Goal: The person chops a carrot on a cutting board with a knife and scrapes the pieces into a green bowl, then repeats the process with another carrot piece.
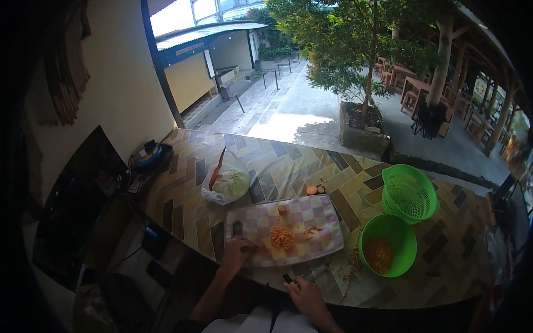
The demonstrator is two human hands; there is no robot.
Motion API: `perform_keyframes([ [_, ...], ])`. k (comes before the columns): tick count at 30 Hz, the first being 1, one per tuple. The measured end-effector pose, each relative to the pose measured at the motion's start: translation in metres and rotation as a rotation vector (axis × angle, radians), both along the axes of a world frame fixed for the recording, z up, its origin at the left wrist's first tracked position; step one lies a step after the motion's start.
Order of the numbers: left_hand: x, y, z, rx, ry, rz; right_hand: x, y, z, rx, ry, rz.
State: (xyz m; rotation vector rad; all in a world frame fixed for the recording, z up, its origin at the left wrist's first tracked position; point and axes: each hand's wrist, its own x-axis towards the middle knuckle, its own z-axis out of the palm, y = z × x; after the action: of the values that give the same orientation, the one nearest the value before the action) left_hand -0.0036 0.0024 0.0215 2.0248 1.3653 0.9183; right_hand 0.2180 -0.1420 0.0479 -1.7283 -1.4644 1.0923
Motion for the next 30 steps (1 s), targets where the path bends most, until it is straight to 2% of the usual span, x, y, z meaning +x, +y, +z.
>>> perform_keyframes([
  [6,0.003,-0.002,0.004,-0.056,-0.038,0.048,-0.001,0.001,0.008,0.016,-0.070,-0.002],
  [10,0.006,0.003,0.006,-0.093,-0.031,0.027,0.000,0.001,0.005,-0.014,-0.008,0.006],
  [15,0.013,0.003,-0.002,0.026,-0.002,0.048,0.001,0.005,0.012,-0.013,-0.023,0.040],
  [18,0.014,0.003,-0.001,0.032,0.026,0.069,0.004,0.005,0.003,0.060,-0.119,0.065],
  [30,0.013,0.001,-0.005,-0.006,0.021,0.067,0.007,0.018,0.014,-0.030,-0.360,0.213],
])
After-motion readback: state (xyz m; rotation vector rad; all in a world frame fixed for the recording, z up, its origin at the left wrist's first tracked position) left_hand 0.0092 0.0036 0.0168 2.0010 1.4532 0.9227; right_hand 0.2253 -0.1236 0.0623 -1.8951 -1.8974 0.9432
